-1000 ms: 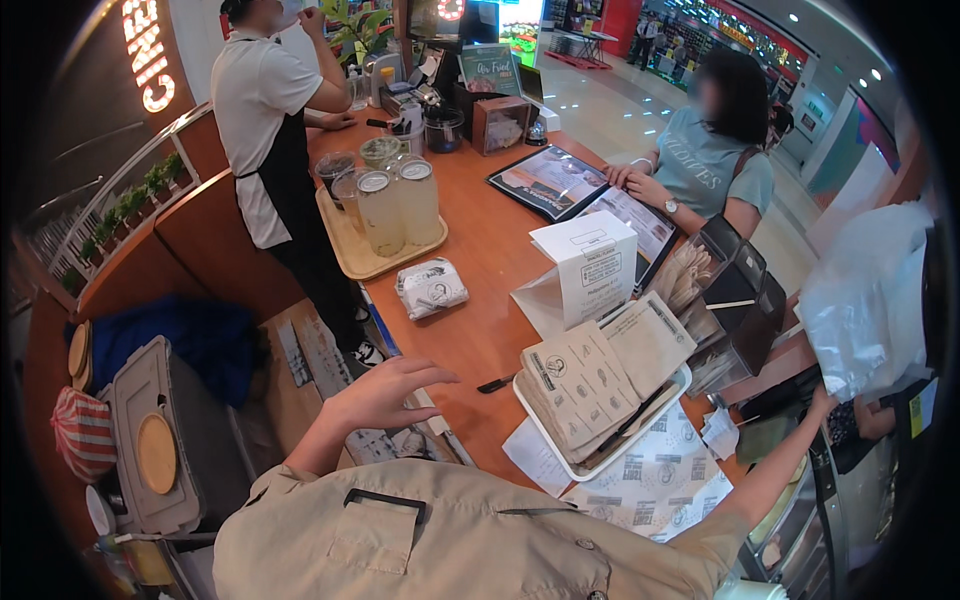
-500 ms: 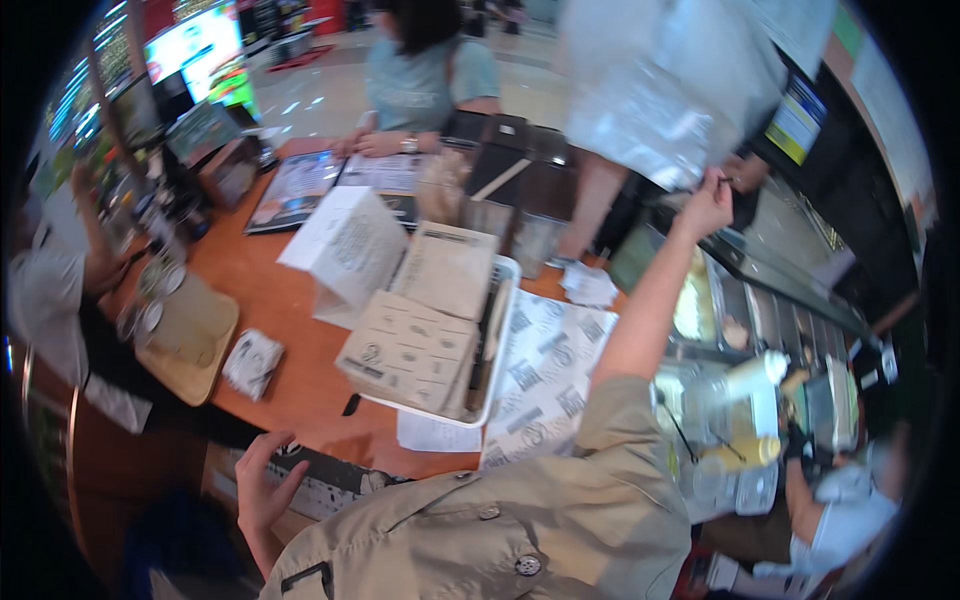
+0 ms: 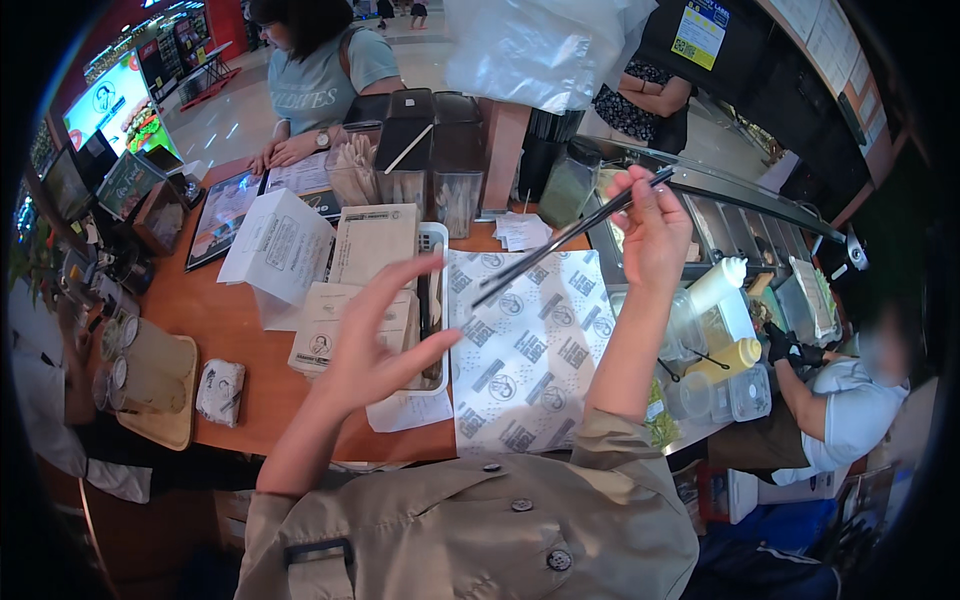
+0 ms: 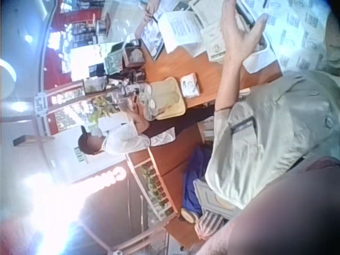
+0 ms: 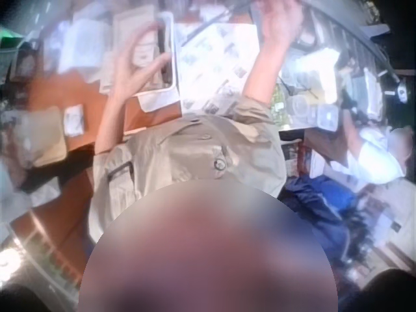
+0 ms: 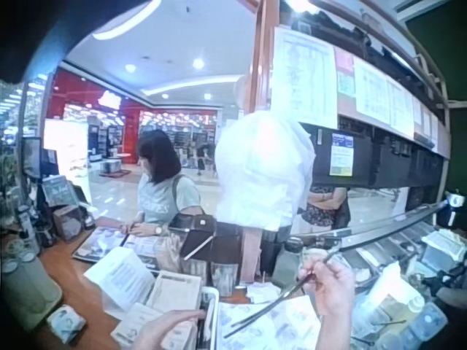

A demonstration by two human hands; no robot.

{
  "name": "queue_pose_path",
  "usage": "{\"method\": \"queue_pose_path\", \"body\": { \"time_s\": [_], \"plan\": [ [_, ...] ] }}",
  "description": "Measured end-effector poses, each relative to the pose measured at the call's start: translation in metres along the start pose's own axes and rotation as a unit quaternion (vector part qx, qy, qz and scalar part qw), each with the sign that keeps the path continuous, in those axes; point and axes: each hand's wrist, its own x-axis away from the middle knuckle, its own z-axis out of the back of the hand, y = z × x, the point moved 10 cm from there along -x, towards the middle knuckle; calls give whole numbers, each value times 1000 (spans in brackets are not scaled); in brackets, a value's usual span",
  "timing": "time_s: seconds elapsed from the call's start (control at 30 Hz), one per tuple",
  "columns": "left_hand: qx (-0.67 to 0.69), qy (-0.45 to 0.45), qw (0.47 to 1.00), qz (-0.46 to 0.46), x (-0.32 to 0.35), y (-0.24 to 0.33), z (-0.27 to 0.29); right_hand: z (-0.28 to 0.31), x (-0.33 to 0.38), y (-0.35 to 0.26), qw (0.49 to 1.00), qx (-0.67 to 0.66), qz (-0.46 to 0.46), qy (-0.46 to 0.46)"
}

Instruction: The person prepares a beverage by scooping ice into a plastic cup, adding a dark liquid, and stirring with a spoon. They then place a lid on the cup, add straws, and hand the finished drink to a customer at the counter.

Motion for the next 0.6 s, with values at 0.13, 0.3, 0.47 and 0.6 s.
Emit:
{"method": "queue_pose_path", "body": {
  "time_s": [0.13, 0.3, 0.47, 0.6],
  "plan": [
    [99, -122, 986, 57, -30, -18, -79, -34, 25, 3, 995, 81, -46, -28],
    [363, -200, 884, 215, -15, -62, -118, -45, 24, 17, 988, 112, -84, -65],
    [403, -188, 853, 274, -12, -77, -119, -43, 11, 38, 986, 105, -104, -79],
    [399, -182, 851, 289, -8, -83, -120, -54, 12, 63, 974, 138, -134, -123]
  ]
}}
